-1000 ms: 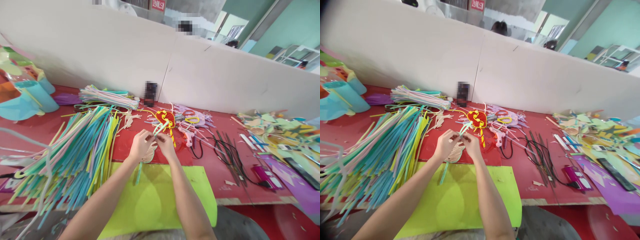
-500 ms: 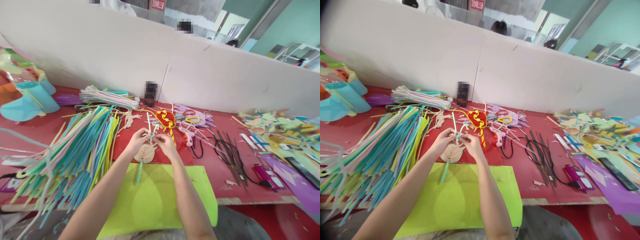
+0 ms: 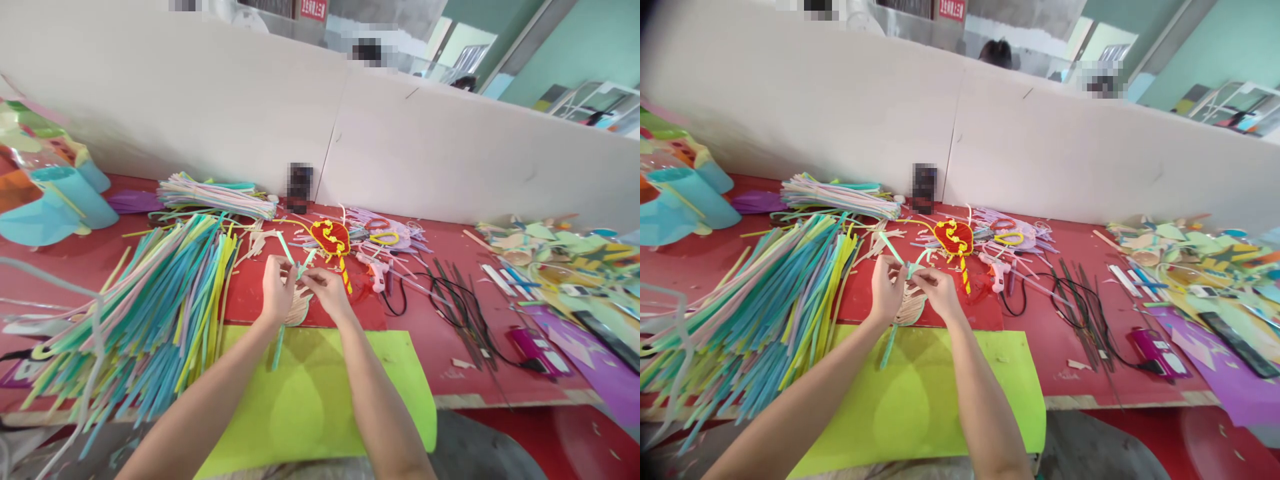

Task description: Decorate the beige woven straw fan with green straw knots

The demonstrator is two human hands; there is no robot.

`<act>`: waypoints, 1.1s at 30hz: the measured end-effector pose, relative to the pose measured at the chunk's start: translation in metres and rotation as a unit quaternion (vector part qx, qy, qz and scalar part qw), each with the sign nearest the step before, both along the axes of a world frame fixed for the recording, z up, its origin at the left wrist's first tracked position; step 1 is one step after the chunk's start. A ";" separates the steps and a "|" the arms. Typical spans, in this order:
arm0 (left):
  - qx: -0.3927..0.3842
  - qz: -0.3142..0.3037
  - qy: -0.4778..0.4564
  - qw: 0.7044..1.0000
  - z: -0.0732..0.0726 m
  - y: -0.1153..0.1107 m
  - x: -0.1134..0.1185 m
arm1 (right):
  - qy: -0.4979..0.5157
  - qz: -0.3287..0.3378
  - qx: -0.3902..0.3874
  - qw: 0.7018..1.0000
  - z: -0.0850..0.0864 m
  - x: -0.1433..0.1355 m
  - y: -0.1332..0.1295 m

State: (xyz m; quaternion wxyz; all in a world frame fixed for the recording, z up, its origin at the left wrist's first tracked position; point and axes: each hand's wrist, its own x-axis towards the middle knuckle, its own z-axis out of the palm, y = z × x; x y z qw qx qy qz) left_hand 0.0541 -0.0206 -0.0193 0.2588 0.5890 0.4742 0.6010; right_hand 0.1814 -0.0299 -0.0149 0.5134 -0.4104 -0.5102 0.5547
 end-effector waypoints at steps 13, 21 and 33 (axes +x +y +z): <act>-0.058 -0.148 -0.024 0.987 -0.003 0.011 -0.007 | 0.035 -0.033 -0.045 0.998 0.001 0.003 0.002; -0.130 -0.256 -0.040 0.957 -0.006 0.026 -0.019 | 0.014 -0.012 -0.052 0.998 0.001 0.011 0.004; -0.089 -0.128 -0.026 0.987 -0.008 0.016 -0.005 | 0.055 -0.029 -0.072 0.995 -0.003 0.006 0.006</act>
